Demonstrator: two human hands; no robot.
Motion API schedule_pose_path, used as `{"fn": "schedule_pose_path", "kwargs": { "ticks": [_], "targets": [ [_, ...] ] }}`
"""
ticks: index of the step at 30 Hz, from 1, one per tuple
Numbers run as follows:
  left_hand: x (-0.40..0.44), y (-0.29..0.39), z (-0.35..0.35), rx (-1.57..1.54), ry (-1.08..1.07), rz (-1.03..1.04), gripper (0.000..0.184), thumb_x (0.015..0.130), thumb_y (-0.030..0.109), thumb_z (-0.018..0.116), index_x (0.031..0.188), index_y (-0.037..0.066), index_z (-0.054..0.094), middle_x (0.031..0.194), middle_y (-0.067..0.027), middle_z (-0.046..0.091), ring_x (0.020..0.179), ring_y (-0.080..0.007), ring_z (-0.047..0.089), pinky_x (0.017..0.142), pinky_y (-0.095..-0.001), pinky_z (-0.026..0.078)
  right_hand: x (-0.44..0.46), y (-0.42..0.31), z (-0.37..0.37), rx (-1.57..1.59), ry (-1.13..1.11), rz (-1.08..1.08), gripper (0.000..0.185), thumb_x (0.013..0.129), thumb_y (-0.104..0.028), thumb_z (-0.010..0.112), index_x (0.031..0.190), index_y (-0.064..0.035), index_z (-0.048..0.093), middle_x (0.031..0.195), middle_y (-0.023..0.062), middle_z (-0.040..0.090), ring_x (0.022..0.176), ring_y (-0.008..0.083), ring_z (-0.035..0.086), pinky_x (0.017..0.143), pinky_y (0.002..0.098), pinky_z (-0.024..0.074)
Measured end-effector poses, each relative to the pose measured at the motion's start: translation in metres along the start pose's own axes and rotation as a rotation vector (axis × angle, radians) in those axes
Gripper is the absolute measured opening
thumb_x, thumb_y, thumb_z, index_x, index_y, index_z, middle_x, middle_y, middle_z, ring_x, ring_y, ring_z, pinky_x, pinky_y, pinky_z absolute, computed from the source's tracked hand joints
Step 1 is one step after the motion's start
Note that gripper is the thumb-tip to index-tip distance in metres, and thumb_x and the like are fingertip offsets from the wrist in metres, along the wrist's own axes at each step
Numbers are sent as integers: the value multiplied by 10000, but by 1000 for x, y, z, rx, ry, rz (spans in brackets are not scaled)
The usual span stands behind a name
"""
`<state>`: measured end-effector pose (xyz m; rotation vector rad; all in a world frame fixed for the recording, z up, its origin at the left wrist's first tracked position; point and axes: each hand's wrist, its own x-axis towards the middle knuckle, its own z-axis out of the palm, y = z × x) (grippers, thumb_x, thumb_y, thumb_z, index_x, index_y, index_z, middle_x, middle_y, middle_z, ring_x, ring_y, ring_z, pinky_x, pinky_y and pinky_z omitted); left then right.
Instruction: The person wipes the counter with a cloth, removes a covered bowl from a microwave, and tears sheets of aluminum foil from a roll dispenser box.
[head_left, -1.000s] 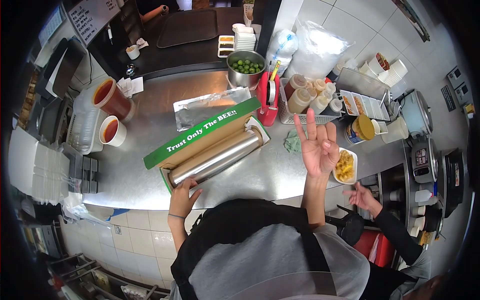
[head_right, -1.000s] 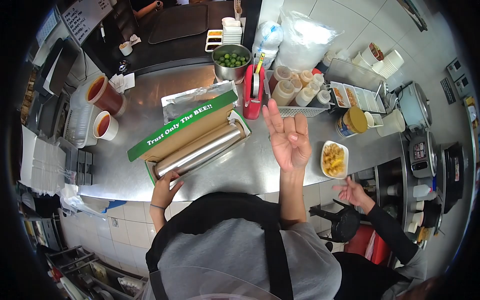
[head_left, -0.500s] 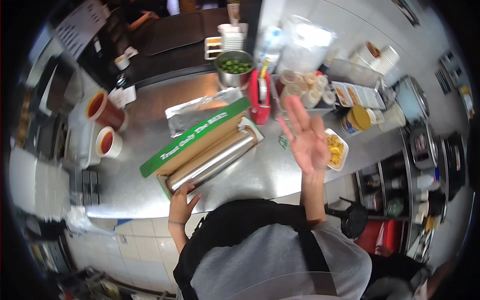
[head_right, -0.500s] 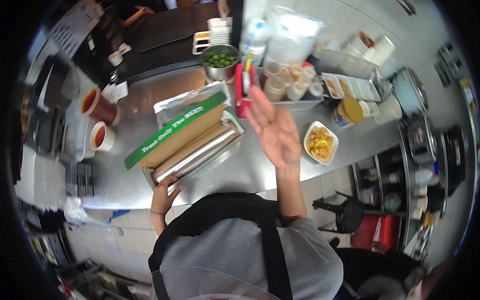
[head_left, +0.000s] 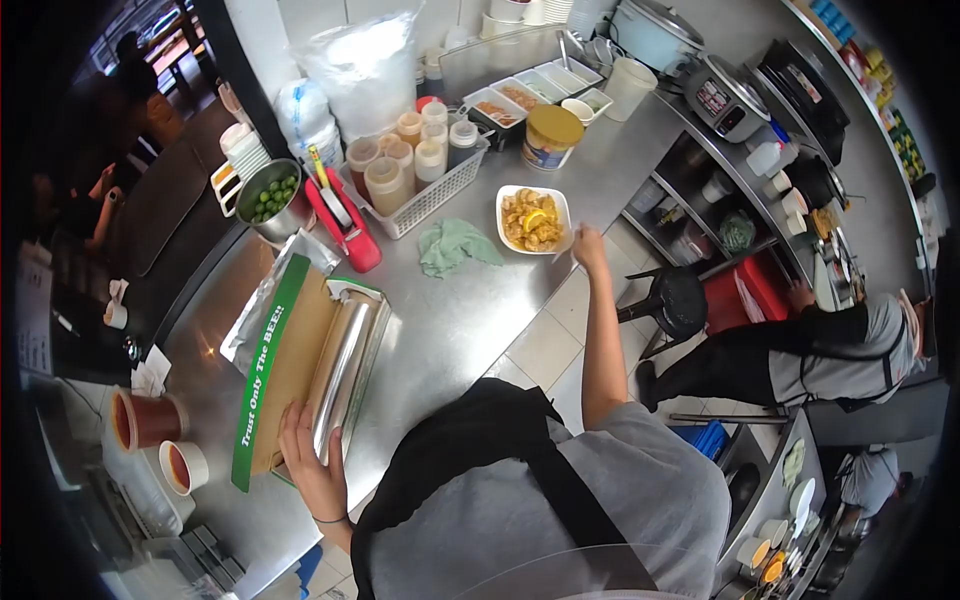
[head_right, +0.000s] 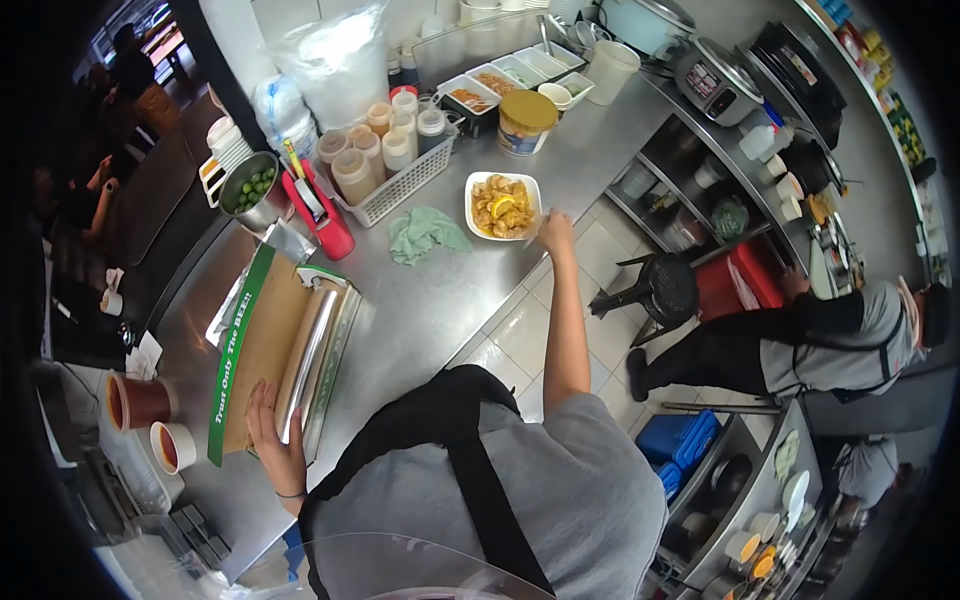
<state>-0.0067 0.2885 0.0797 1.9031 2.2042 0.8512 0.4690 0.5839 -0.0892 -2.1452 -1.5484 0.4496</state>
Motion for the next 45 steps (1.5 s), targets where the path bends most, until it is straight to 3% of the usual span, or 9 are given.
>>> {"fn": "schedule_pose_path", "kwargs": {
  "ticks": [2,6,12,15,23,29,33,41,45],
  "targets": [
    [7,7,2,-44,-24,40,416,784,65,639,1182,19,528,1269,-156,473,1191,-343,425,981,-407,342,-2,24,30,242,-154,32,367,892,-122,367,1219,14,465,922,204,631,709,294,662,614,381,541],
    [12,16,11,-93,-66,107,421,780,75,646,1180,21,529,1258,-161,477,1174,-351,438,968,-412,354,-46,-26,21,927,-24,173,415,888,-66,332,1290,35,341,903,199,627,675,256,667,545,316,559],
    [6,11,17,-82,-123,141,396,789,100,646,1164,25,542,1252,-176,477,1154,-366,447,956,-423,359,-48,-24,22,862,74,211,404,888,-85,467,1253,57,366,884,207,614,602,253,645,488,318,561],
    [2,0,15,-57,-136,115,414,770,136,668,1154,29,553,1242,-171,481,1154,-369,442,950,-440,356,-37,19,43,577,218,78,382,844,-209,565,1142,28,537,857,173,648,631,208,639,541,316,503],
    [-2,-1,12,-86,-24,113,370,739,172,692,1077,60,593,1177,-114,529,1100,-315,482,914,-428,378,-69,-80,-58,819,-233,-145,402,790,-61,377,1130,100,519,754,146,626,513,213,618,465,282,530],
    [-20,3,16,-355,-13,82,282,806,177,659,1056,55,612,1091,-110,606,933,-256,617,795,-327,491,-54,-223,-99,800,-467,-480,406,800,-82,410,1159,63,531,889,94,627,695,163,627,535,274,538],
    [-33,5,33,-1101,-419,-18,267,814,111,640,1076,67,625,1072,-84,634,982,-201,613,819,-305,487,-40,-333,-82,752,-647,-641,417,800,-96,429,1177,56,523,982,101,615,767,159,621,567,275,540],
    [-38,-15,55,-1163,-493,-58,242,822,115,633,1059,67,632,1052,-81,641,959,-189,618,807,-297,489,-93,-540,53,853,-1248,-494,391,886,-72,371,1260,42,361,1080,217,556,845,339,645,735,392,565],
    [-35,-34,55,-1166,-459,-109,229,826,117,630,1050,67,635,1042,-80,645,947,-183,620,801,-292,490,-121,-600,161,818,-1267,-376,395,913,-93,341,1284,16,260,1087,240,543,837,357,647,723,408,566]
  ]
}}
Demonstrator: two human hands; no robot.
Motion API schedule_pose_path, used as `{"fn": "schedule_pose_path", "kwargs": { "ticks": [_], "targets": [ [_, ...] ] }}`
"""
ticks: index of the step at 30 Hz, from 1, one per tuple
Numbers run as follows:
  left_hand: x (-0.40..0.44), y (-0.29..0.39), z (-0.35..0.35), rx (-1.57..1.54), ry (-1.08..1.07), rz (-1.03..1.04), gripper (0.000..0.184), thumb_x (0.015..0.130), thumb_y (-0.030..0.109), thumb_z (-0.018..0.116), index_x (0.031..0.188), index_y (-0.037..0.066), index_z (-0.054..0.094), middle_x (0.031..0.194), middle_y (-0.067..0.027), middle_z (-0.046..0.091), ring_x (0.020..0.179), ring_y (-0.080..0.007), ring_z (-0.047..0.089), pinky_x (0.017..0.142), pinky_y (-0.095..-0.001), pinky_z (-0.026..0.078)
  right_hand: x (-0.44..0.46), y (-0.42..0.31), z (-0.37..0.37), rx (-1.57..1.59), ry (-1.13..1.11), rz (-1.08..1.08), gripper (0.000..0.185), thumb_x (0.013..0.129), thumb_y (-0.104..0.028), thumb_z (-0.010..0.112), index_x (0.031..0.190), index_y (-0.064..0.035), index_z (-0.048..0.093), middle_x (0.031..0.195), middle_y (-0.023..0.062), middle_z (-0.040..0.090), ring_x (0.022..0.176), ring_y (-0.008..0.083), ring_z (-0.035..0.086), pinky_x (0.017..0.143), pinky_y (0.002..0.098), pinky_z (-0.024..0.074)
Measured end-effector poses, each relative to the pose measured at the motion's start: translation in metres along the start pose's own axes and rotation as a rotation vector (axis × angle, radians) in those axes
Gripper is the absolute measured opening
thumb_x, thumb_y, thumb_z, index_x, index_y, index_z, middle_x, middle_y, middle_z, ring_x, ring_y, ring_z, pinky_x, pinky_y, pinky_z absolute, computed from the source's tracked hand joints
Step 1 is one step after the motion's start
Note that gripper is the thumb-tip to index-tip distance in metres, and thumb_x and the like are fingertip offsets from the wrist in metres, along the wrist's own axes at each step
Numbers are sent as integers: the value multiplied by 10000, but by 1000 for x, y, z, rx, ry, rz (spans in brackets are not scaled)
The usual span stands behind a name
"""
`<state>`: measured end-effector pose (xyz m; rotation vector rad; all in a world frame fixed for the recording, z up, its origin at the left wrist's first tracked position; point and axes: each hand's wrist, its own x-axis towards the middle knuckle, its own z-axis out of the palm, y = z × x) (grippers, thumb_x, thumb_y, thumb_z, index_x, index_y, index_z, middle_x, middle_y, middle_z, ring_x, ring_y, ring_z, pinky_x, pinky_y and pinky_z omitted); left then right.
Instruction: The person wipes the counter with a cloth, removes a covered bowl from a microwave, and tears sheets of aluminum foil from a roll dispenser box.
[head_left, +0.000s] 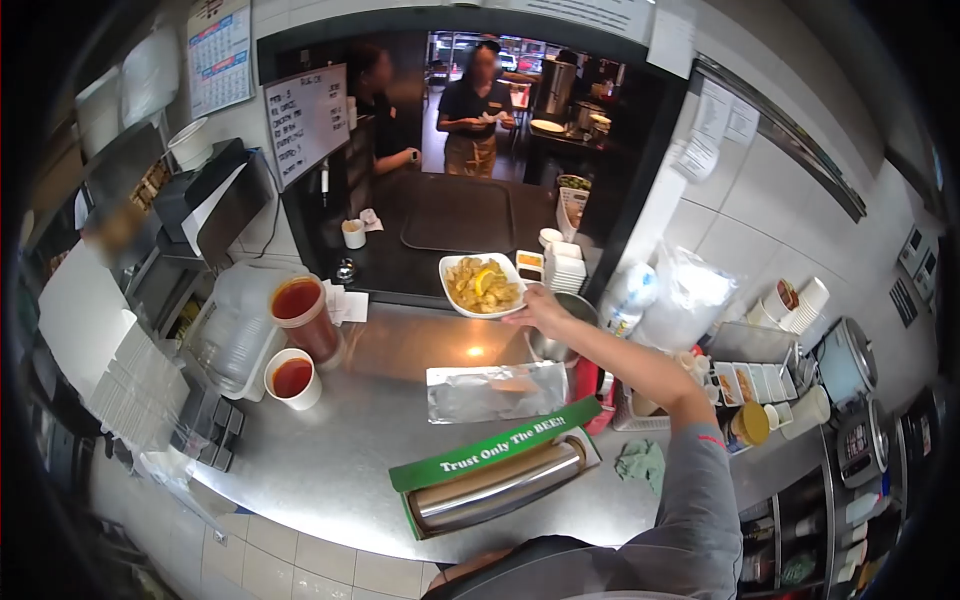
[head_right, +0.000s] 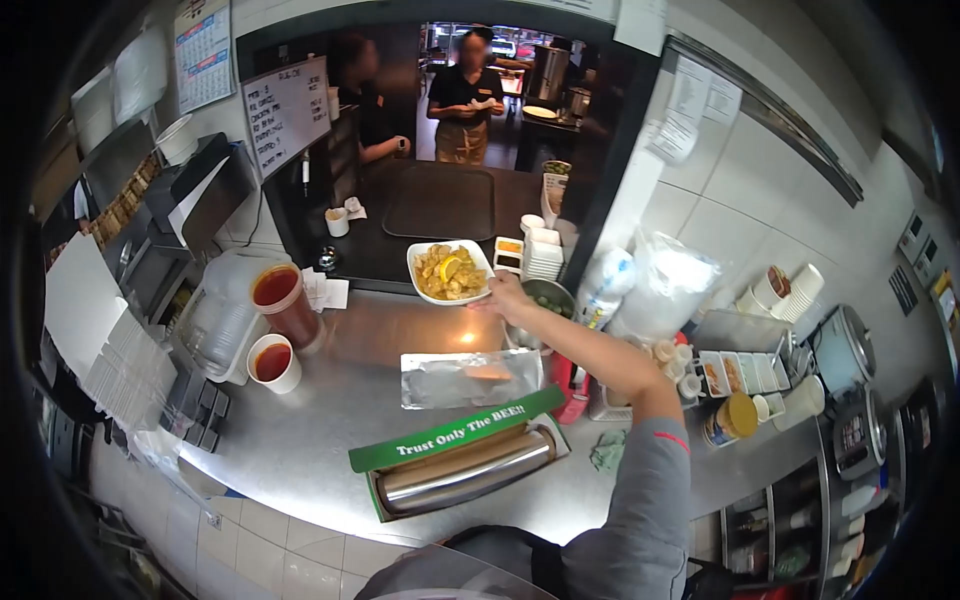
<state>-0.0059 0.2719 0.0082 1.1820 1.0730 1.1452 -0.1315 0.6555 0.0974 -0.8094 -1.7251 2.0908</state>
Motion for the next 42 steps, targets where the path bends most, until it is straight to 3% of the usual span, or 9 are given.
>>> {"fn": "schedule_pose_path", "kwargs": {
  "ticks": [11,20,22,27,32,34,36,40,42],
  "targets": [
    [2,-15,-44,-48,128,-75,197,838,123,621,1025,67,644,1015,-75,654,914,-167,627,784,-281,493,180,86,54,-157,400,74,282,925,-101,391,1180,-53,280,906,247,604,571,293,657,460,339,571],
    [2,-25,-44,-42,125,-104,174,847,128,614,1006,67,652,993,-72,662,888,-154,633,770,-272,495,208,96,34,-245,179,91,416,937,-134,408,1292,-53,208,1168,150,540,1057,278,560,855,417,491],
    [-1,-25,-38,-28,112,-91,169,849,129,612,1001,67,654,988,-71,663,882,-151,634,766,-270,496,155,59,34,-325,105,86,473,918,-171,497,1310,-49,262,1181,117,535,1175,238,456,932,428,417],
    [-10,-29,-16,52,89,-48,158,854,132,608,990,68,658,975,-69,668,867,-143,637,759,-264,497,-6,-23,13,-264,-486,-130,283,844,-77,616,1113,-8,566,933,60,624,831,115,623,716,219,500],
    [-15,-25,-2,308,229,11,149,859,134,604,979,68,662,963,-67,672,852,-136,640,751,-259,498,-186,-66,-27,-207,-300,-357,35,814,-9,623,827,23,620,717,52,602,600,85,545,537,189,428],
    [-18,4,-1,179,462,-199,89,833,142,640,837,64,681,734,-31,673,602,-105,635,566,-225,500,-238,-59,-49,-232,-265,-425,50,831,-15,601,802,17,624,727,68,611,578,106,531,577,243,441],
    [-23,6,-12,679,713,100,211,792,135,681,631,36,587,493,-43,524,409,-200,508,447,-315,413,-262,-21,-83,-184,-369,-477,78,851,-46,585,865,18,626,738,75,617,622,127,543,640,277,447],
    [-28,23,-31,970,915,38,116,825,78,577,732,9,563,795,-138,581,737,-321,526,666,-421,409,-296,29,-65,-398,-197,-412,224,902,-173,531,1009,4,617,1003,110,631,878,209,609,806,310,453],
    [-31,1,-42,1047,808,110,293,792,39,544,1084,23,535,1147,-217,514,1027,-377,497,851,-427,409,-295,73,-54,-649,-149,-452,369,861,-207,576,1194,-52,545,1227,101,538,1149,299,501,993,368,341]
  ]
}}
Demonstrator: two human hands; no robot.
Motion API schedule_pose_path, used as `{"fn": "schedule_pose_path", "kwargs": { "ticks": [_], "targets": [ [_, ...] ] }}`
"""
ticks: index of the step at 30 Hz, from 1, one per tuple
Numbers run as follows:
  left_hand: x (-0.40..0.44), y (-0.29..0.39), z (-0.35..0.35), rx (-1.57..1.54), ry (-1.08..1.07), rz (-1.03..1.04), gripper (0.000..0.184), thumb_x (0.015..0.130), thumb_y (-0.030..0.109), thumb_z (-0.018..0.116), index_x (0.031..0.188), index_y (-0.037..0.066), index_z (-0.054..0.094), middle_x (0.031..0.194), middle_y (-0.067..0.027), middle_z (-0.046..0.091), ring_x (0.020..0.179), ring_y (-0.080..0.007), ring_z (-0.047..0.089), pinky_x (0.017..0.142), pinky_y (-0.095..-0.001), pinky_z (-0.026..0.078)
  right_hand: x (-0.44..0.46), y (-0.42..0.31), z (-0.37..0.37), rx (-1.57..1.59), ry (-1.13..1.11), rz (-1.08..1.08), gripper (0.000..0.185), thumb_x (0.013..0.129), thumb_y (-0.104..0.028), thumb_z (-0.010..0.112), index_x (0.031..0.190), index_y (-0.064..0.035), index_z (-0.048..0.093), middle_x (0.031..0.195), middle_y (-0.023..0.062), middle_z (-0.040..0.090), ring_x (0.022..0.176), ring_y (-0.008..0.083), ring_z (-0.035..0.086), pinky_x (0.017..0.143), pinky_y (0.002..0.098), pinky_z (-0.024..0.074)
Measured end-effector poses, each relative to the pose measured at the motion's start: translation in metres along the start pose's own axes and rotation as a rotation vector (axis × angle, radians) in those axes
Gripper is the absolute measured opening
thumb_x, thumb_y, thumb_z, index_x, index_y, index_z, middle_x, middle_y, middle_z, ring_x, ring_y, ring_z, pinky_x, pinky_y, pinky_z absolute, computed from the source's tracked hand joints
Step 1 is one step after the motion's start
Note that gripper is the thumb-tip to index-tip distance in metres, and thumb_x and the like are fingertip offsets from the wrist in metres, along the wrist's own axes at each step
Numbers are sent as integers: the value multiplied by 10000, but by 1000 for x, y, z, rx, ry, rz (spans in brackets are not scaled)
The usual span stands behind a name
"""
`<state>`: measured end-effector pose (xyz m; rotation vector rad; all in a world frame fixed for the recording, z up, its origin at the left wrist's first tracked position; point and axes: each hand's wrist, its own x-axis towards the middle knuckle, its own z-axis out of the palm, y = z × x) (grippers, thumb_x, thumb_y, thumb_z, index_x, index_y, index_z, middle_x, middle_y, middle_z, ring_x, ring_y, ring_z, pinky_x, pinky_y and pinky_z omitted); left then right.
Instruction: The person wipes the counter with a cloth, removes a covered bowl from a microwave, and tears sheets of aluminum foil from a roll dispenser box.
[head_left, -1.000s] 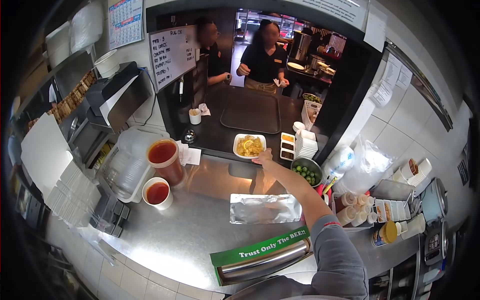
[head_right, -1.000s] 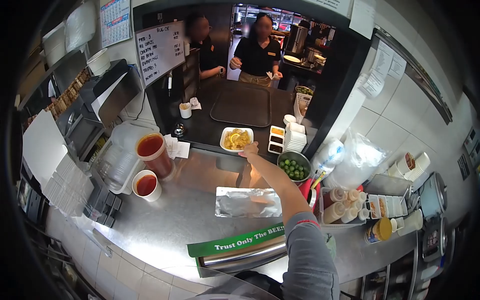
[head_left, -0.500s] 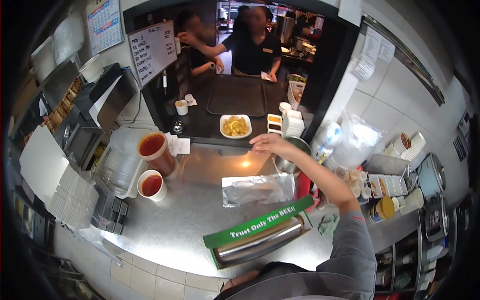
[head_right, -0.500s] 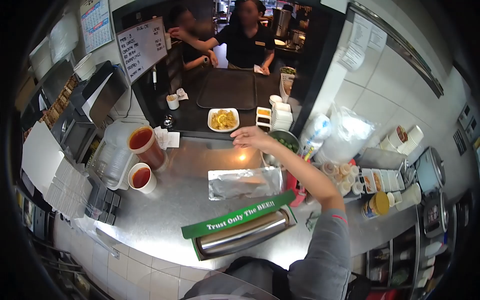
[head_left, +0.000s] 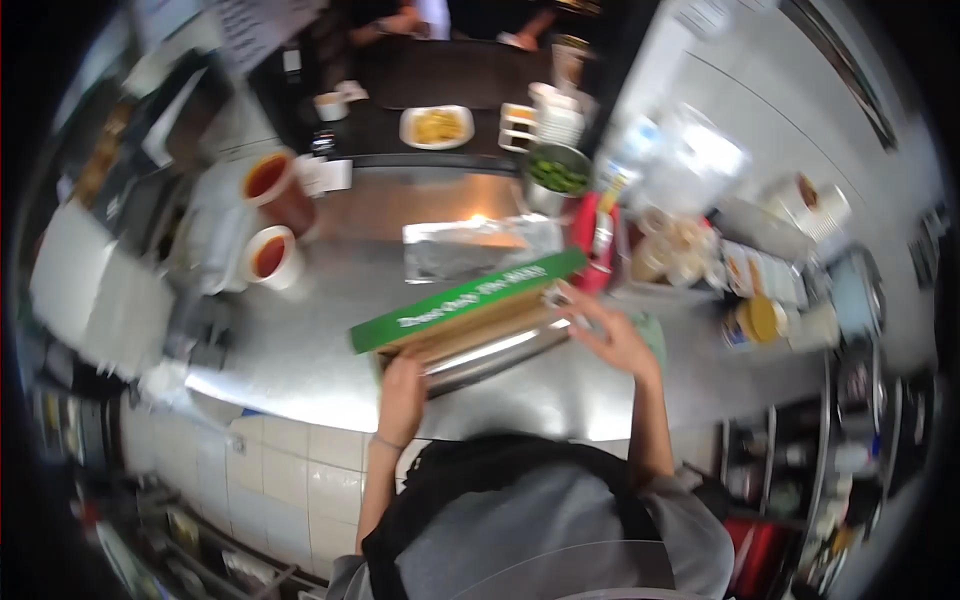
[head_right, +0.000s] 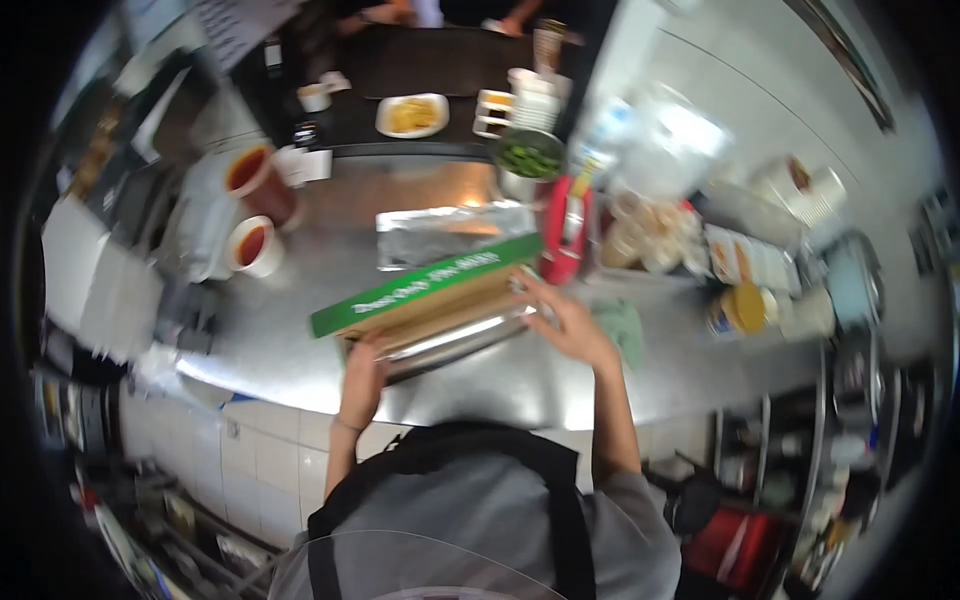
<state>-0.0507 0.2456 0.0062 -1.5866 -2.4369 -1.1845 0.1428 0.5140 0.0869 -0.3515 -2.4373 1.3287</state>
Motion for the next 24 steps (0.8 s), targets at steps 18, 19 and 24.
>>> {"fn": "schedule_pose_path", "kwargs": {
  "ticks": [18,19,24],
  "targets": [
    [-43,-16,26,386,-53,-45,104,704,134,564,699,72,648,1012,-67,615,1047,-216,566,892,-355,433,14,83,34,-433,-437,68,287,555,-4,742,821,-56,649,973,98,646,849,283,618,864,343,418],
    [-43,-15,24,379,-13,-13,97,706,129,560,671,83,638,878,-50,620,953,-210,600,837,-349,453,15,88,32,-488,-461,8,307,556,-3,740,845,-57,653,955,90,652,878,274,613,887,359,401],
    [-43,-9,19,402,-103,-87,69,710,119,564,685,91,622,791,-54,640,862,-222,623,798,-343,460,13,132,20,-428,-539,-212,354,594,3,720,933,-76,660,972,67,662,1024,235,574,981,413,302]
  ]
}}
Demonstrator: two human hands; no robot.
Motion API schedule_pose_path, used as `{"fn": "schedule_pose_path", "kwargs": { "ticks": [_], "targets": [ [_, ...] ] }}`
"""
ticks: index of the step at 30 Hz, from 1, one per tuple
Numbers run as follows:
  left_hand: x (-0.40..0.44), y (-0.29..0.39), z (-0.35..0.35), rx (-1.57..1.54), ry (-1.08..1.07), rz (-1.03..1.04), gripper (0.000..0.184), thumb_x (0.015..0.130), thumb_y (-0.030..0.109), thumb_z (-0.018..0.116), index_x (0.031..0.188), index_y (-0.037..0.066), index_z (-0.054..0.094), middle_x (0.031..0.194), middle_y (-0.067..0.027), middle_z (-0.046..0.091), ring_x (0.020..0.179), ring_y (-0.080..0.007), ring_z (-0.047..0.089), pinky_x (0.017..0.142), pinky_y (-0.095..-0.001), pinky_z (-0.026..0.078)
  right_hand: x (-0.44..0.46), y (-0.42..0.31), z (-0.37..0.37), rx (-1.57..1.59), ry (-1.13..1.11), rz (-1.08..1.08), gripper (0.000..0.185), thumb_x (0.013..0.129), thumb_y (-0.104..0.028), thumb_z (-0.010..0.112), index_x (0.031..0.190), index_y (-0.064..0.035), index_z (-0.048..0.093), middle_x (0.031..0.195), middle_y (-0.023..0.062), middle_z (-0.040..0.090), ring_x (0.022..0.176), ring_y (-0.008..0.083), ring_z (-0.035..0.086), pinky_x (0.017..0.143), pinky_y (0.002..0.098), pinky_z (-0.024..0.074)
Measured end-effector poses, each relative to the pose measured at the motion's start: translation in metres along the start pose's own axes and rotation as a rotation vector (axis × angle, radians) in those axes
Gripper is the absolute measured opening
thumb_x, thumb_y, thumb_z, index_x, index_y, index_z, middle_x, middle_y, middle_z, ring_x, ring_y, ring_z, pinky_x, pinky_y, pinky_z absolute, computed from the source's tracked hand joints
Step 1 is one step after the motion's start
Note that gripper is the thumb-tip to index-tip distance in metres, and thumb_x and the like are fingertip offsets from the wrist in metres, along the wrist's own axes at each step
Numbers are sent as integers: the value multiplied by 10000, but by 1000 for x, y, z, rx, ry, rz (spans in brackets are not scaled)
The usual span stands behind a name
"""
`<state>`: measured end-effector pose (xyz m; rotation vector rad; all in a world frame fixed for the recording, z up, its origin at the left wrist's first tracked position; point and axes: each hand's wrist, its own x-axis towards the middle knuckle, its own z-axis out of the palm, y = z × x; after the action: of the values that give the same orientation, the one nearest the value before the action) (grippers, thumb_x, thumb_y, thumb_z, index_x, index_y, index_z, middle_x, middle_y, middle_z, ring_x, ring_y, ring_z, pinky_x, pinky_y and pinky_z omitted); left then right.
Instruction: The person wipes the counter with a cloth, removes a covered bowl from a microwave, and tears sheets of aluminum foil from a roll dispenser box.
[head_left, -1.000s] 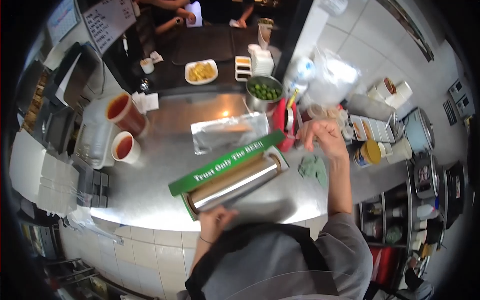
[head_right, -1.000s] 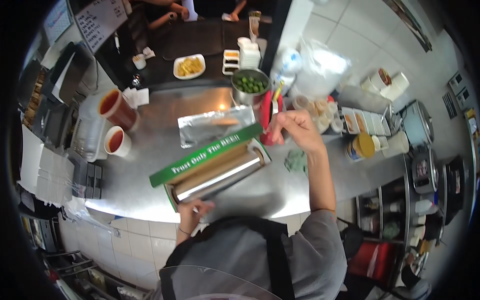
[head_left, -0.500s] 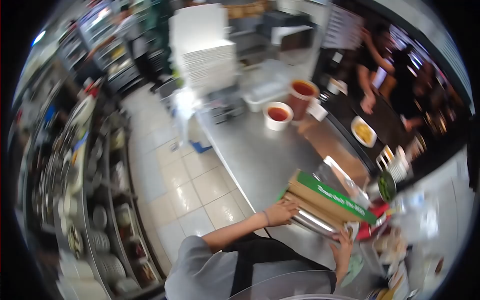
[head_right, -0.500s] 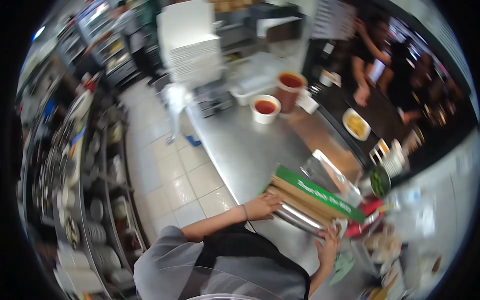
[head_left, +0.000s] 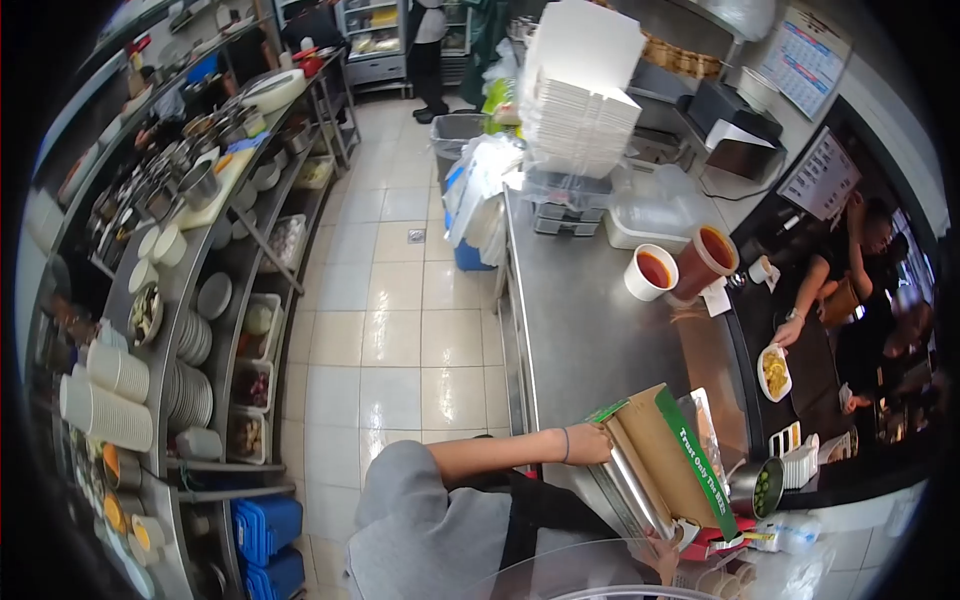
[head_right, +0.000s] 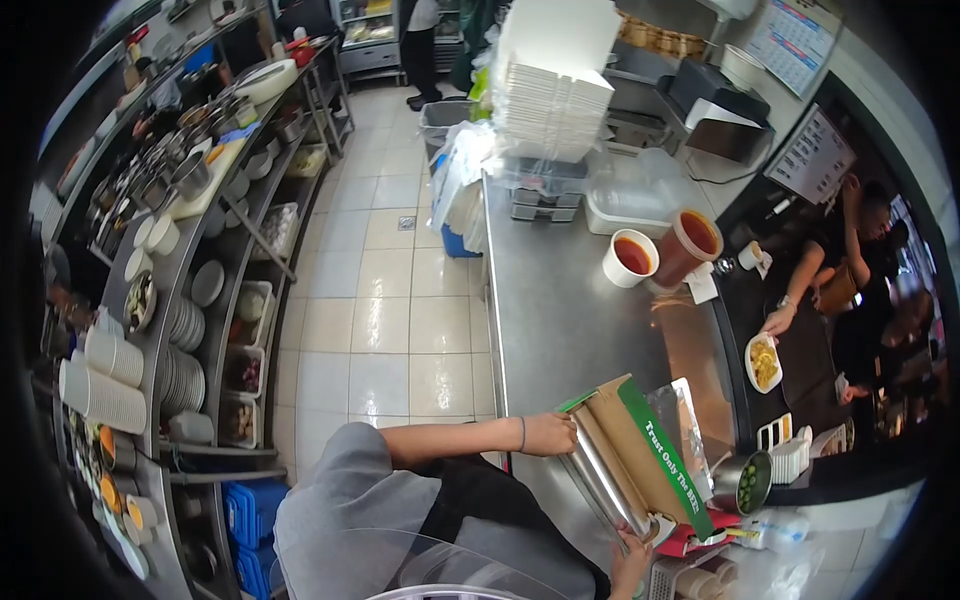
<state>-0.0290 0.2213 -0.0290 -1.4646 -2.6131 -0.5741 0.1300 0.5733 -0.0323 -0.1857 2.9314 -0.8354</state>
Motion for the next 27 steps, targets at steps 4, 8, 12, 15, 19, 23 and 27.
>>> {"fn": "schedule_pose_path", "kwargs": {
  "ticks": [4,8,12,15,19,23,27],
  "targets": [
    [-4,-1,-11,29,-83,14,43,712,108,573,694,86,606,707,-69,638,752,-253,636,794,-336,446,2,-25,-6,70,8,51,323,633,14,686,943,-76,661,1004,56,666,1040,227,580,982,393,300],
    [-4,-4,-4,32,-14,42,45,715,105,574,697,85,609,706,-83,641,714,-259,639,739,-355,475,2,-13,-2,165,-3,44,250,684,4,640,926,-55,659,1062,50,657,1046,208,591,982,398,295],
    [-2,-4,-4,-2,-61,-17,63,724,105,564,739,84,621,714,-92,639,745,-265,641,658,-385,509,4,-22,-9,50,-39,121,214,707,-12,624,914,-53,664,1076,57,651,1038,199,598,976,402,302],
    [-4,-4,-3,-45,-11,8,91,739,112,554,787,81,625,745,-100,640,767,-276,641,655,-387,517,3,-17,-3,80,41,94,175,717,-44,644,889,-62,675,1013,67,667,986,229,611,957,394,328],
    [-4,-4,-11,-119,70,-25,133,802,134,512,868,89,619,849,-109,640,810,-274,636,691,-374,522,-2,-34,-3,-91,178,132,89,740,-134,672,818,-98,698,891,87,672,866,267,616,928,399,372],
    [-3,-9,3,-86,-25,3,154,824,126,488,893,101,623,791,-109,637,796,-283,638,700,-382,520,-4,-52,-9,-137,215,190,126,747,-153,660,864,-123,698,886,68,676,874,259,618,928,421,377],
    [5,6,-34,-210,-43,40,220,773,148,615,986,94,626,921,-97,639,863,-285,617,751,-379,501,-5,-59,-14,-30,264,242,314,731,-142,671,1043,-127,640,881,55,667,872,227,615,882,358,403]
  ]
}}
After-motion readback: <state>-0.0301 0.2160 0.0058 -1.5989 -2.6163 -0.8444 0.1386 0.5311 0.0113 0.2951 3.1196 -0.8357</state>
